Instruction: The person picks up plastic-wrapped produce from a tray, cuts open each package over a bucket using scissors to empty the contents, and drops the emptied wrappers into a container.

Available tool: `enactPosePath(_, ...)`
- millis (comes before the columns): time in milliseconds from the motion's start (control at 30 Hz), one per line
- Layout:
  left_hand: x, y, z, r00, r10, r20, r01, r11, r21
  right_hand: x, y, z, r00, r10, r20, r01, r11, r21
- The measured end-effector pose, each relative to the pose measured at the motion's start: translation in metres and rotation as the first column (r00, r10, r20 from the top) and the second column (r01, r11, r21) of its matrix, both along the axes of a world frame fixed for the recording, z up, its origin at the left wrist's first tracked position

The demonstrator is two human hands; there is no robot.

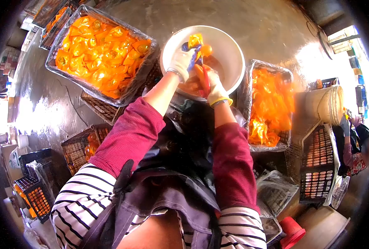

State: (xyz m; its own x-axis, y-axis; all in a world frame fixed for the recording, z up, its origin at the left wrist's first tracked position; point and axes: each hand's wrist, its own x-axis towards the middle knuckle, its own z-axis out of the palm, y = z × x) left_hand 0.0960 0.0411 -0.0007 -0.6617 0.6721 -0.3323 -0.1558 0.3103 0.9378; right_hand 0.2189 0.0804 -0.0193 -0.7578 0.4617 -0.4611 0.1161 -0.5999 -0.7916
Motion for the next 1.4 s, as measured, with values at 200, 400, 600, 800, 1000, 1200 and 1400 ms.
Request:
enactPosePath(200,0.000,-0.013,0.013,0.936,-0.256,-0.243,0.227,0.964,-0.140,-0.003,0.001,-0.007,0.994,0.069,0.082,-0.077,0.992,0.099)
enactPosePath(400,-0.067,-0.100,0.017,0.685,-0.200,-0.700,-0.075,0.937,-0.341,0.007,0.015,-0.006,0.981,-0.151,-0.120,0.156,0.987,0.033)
enactPosePath(600,-0.138,-0.243,-0.037,0.518,-0.657,-0.547,-0.219,0.517,-0.828,0.040,0.046,-0.004,0.575,-0.701,-0.422,0.544,0.712,-0.444)
enactPosePath(800,-0.171,-0.226,-0.047,0.757,-0.422,-0.498,-0.132,0.648,-0.750,0.034,0.048,-0.017,0.661,-0.485,-0.573,0.309,0.871,-0.381)
enactPosePath(1000,-0.199,-0.210,-0.063,0.864,0.470,0.181,-0.483,0.875,0.036,0.012,0.017,-0.016,0.928,-0.188,-0.321,0.213,0.976,0.044)
enactPosePath(1200,-0.115,-0.091,-0.012,0.899,0.420,0.123,-0.437,0.851,0.292,-0.017,-0.020,-0.016,0.984,0.165,0.071,-0.179,0.936,0.302)
enactPosePath(1400,-0.065,-0.023,-0.033,0.930,0.187,0.316,-0.307,0.869,0.389,-0.019,-0.002,-0.063,0.964,0.208,-0.163,-0.176,0.965,0.193)
